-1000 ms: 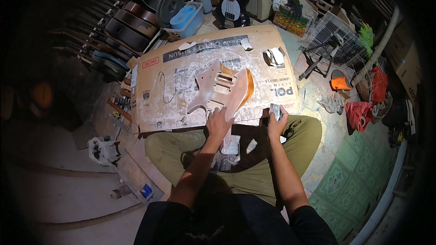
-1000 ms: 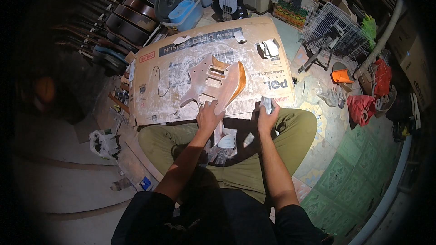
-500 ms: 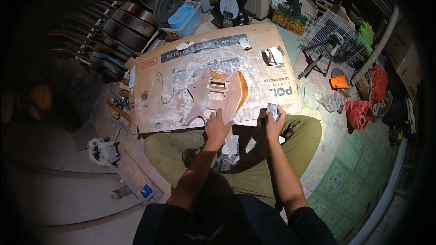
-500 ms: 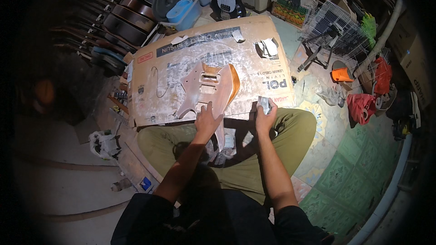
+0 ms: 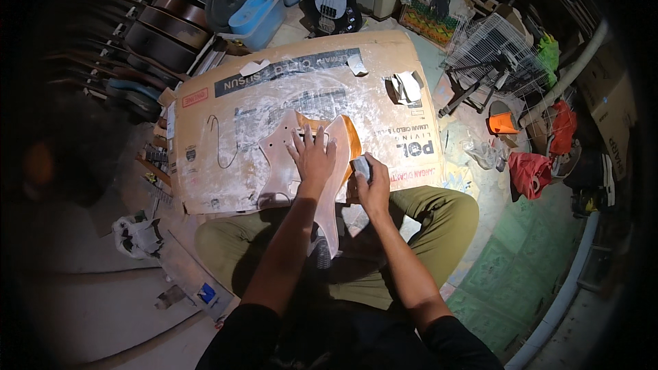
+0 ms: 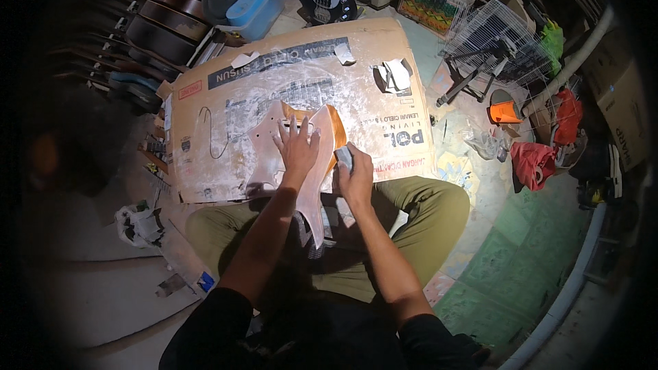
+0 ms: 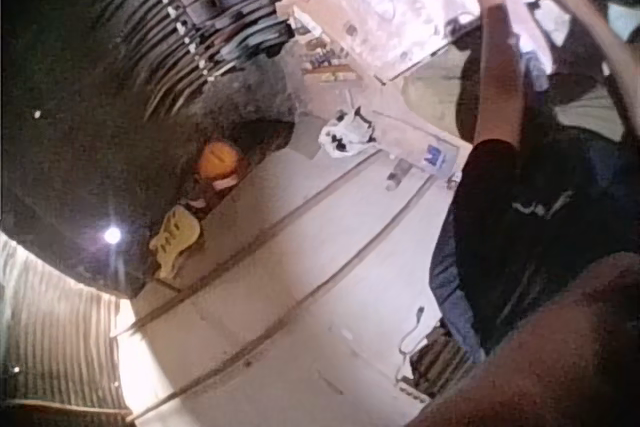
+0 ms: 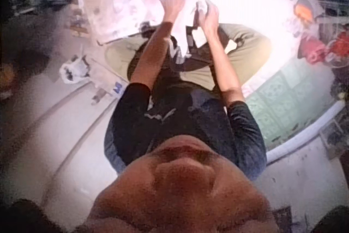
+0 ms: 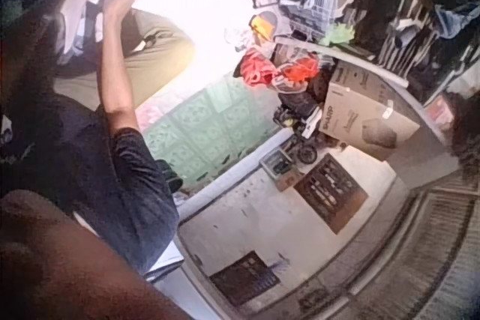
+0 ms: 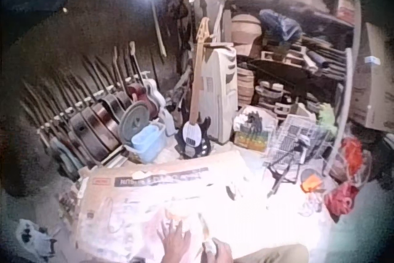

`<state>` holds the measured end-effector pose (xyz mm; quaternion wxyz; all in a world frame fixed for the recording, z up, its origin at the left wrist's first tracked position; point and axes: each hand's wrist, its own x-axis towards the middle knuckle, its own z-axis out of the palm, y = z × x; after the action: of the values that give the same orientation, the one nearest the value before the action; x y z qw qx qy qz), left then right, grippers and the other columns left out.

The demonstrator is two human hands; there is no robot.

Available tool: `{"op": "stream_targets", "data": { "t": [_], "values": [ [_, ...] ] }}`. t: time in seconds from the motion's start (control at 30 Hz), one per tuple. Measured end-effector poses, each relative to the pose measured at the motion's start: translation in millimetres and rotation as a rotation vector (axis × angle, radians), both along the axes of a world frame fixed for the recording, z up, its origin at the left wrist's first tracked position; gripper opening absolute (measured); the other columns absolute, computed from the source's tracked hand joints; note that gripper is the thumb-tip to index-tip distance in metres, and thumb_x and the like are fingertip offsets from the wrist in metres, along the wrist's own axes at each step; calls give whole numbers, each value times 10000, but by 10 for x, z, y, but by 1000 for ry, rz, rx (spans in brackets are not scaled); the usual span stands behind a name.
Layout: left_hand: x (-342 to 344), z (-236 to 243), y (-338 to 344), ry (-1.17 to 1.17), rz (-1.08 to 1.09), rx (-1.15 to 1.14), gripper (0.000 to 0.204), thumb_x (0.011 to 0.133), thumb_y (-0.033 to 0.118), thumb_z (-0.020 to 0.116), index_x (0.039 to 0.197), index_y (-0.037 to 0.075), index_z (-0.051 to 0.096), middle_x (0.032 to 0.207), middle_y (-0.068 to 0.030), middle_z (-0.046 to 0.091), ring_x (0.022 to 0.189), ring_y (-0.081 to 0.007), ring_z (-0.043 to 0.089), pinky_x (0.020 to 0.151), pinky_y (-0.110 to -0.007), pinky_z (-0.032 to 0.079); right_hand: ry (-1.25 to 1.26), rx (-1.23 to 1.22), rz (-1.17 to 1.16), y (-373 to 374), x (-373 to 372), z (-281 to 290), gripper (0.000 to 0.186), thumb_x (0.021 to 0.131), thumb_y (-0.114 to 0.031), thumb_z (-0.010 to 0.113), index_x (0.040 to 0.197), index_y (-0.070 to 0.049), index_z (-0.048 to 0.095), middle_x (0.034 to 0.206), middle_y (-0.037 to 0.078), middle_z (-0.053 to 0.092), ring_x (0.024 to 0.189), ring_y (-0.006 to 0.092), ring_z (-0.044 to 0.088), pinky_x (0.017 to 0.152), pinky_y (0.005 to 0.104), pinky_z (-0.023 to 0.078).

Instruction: The person sands the surface and edges of a wooden guitar body using a small piece of sandpaper.

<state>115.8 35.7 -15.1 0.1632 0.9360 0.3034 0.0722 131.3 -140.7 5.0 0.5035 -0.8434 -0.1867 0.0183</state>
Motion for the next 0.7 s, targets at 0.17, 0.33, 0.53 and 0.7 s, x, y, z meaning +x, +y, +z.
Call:
{"op": "stream_targets", "data": {
  "t": [0.17, 0.33, 0.53, 0.7],
  "values": [
    [81, -73, -100, 53, 9, 77, 590, 990, 408, 507, 1492, 99, 518, 1626, -149, 368, 1511, -503, 195, 1169, -733, 104, -47, -139, 41, 115, 54, -195, 448, 897, -41, 655, 1342, -52, 605, 1213, 224, 577, 1144, 410, 537, 1033, 469, 428],
    [67, -122, -101, 59, 0, 42, 599, 980, 366, 516, 1490, 52, 505, 1660, -85, 311, 1518, -507, 164, 1161, -745, 130, -131, -153, 41, 721, 829, -97, 473, 888, -12, 655, 1356, -57, 605, 1205, 241, 583, 1140, 423, 524, 1024, 496, 408],
    [95, -18, -81, 53, 17, -51, 565, 972, 292, 546, 1455, -1, 517, 1643, -128, 334, 1448, -573, 252, 1187, -655, 212, -121, -136, 124, 301, 414, -111, 460, 874, -5, 678, 1330, -46, 634, 1175, 230, 617, 1124, 414, 540, 1019, 489, 404],
    [151, -22, -89, -5, 6, -148, 567, 970, 273, 544, 1455, -18, 509, 1637, -145, 340, 1443, -587, 240, 1203, -617, 224, -252, -199, 65, 830, 960, -102, 396, 900, -13, 667, 1294, -24, 627, 1173, 232, 626, 1115, 407, 554, 1014, 465, 416]
  ]
}}
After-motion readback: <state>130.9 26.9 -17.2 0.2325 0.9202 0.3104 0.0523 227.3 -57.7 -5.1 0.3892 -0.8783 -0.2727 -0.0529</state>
